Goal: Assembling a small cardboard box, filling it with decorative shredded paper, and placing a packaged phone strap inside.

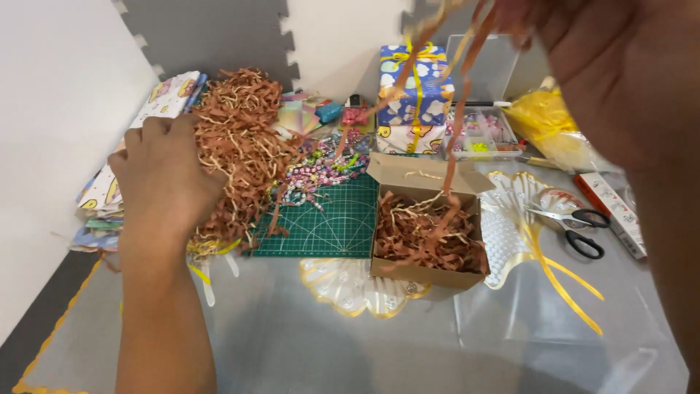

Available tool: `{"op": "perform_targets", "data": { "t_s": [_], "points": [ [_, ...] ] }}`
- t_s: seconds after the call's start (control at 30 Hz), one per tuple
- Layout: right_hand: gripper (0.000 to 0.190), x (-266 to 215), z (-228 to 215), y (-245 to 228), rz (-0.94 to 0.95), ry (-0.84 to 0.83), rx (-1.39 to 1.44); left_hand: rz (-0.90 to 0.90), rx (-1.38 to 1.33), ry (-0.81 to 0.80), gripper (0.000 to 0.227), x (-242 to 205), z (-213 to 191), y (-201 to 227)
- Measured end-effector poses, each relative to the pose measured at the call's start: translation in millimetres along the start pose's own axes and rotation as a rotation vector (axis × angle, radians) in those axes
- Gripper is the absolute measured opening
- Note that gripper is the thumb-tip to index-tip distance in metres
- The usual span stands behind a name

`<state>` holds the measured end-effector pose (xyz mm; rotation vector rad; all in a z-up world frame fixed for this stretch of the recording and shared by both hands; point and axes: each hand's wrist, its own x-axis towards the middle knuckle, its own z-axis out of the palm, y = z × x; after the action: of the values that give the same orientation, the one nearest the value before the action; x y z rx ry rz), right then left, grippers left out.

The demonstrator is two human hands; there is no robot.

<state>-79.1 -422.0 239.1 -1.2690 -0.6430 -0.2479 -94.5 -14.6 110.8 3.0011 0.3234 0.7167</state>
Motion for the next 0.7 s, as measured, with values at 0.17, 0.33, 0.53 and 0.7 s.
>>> {"op": "perform_targets", "data": {
  "t_s": [0.17, 0.33, 0.53, 0.7],
  "points": [
    [0.014, -34.2, -66.9, 62.4, 0.015, -0.052, -0.2, 0.33, -0.162, 0.103, 0.067, -39.6, -17.5, 87.0],
    [0.015, -61.6, -85.5, 96.3, 0.336, -0.378, -0.87, 0.62, -0.49, -0.101, 0.052, -52.6, 6.2, 148.3],
    [0.096, -103.9, -94.9, 137.4, 0.245, -0.787, -1.0, 0.553, -0.679, -0.601, 0.113, -57.2, 42.9, 190.0],
    [0.03, -122.8, -109.0, 173.8, 0.114, -0.664, -1.293, 0.646, -0.49, -0.628, 0.062, -53.2, 49.8, 217.3]
  ]
}}
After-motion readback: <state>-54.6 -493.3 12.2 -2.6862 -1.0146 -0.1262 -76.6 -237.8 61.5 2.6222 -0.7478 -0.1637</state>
